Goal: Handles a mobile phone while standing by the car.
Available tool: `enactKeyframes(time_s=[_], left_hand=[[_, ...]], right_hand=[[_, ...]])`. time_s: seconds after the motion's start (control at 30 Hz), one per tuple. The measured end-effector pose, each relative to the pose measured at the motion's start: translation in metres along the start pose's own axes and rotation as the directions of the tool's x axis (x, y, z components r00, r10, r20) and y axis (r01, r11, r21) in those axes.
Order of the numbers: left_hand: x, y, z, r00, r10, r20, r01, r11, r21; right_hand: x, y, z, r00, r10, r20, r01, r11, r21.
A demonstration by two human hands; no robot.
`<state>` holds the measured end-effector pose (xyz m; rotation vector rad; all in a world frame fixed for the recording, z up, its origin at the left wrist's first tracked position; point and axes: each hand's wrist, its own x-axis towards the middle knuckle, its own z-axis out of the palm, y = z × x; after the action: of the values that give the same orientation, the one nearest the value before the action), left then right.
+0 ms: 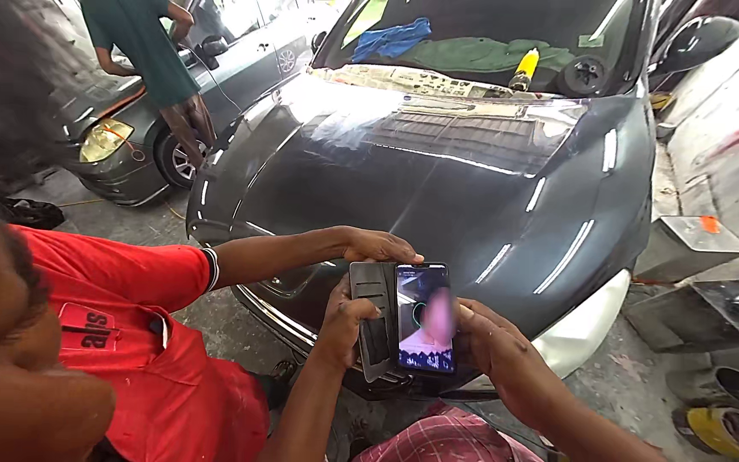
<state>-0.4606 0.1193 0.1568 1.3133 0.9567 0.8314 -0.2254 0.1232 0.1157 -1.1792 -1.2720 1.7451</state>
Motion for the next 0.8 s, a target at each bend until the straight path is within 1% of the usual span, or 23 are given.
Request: enactKeyframes(time_s=[0.03,0.07,0.1,0.13,0.17,0.2,0.23,0.4,0.6,0.67,0.73,0.77,0.8], left_hand=[[-0.001,-0.001,-0.001,1.0,0.003,-0.018,-0.003,1.0,-0.002],[-0.003,-0.004,-0.002,0.998,0.013,-0.061,-0.016,0.999,-0.046],[-0.008,-0.011,0.0,0.988,0.026,-0.154,-0.051,0.985,-0.163],[-0.014,-0.019,0.004,0.954,0.006,-0.298,-0.114,0.932,-0.344],[-0.016,-0.024,0.007,0.917,-0.027,-0.397,-0.152,0.899,-0.411],[-0.016,-0.023,0.01,0.888,-0.054,-0.456,-0.164,0.89,-0.425],[-0.016,-0.022,0.011,0.876,-0.067,-0.477,-0.166,0.887,-0.431],[-0.015,-0.016,0.009,0.877,-0.037,-0.479,-0.194,0.885,-0.423],[-0.014,-0.001,0.009,0.856,-0.051,-0.514,-0.186,0.897,-0.4],[-0.015,-0.009,-0.002,0.851,-0.022,-0.525,-0.207,0.904,-0.375],[-0.016,-0.031,-0.022,0.876,0.049,-0.479,-0.252,0.895,-0.369],[-0.018,-0.029,-0.026,0.881,0.066,-0.469,-0.256,0.9,-0.353],[-0.022,-0.016,-0.025,0.877,0.057,-0.476,-0.245,0.907,-0.342]], right_hand=[[0.001,0.0,0.001,1.0,0.001,0.002,-0.001,1.0,0.003],[0.001,-0.001,0.002,1.0,0.004,0.005,-0.004,1.0,0.01],[0.001,-0.001,0.003,1.0,0.006,0.007,-0.006,1.0,0.018],[0.002,-0.002,0.004,1.0,0.004,0.007,-0.004,1.0,0.025],[0.003,-0.002,0.005,1.0,0.005,0.008,-0.005,1.0,0.028],[0.003,-0.003,0.006,1.0,0.009,0.01,-0.009,0.999,0.033],[0.004,-0.003,0.007,1.0,0.012,0.014,-0.012,0.999,0.04],[0.006,-0.005,0.008,0.999,0.011,0.031,-0.013,0.999,0.045],[0.009,-0.011,0.008,0.999,0.0,0.045,-0.001,1.0,0.03],[0.01,-0.013,0.01,0.999,-0.001,0.044,-0.001,1.0,0.025],[0.01,-0.015,0.01,0.999,-0.006,0.044,0.004,1.0,0.029],[0.01,-0.015,0.01,0.999,-0.014,0.046,0.012,0.999,0.032],[0.012,-0.015,0.011,0.999,-0.026,0.047,0.025,0.999,0.032]])
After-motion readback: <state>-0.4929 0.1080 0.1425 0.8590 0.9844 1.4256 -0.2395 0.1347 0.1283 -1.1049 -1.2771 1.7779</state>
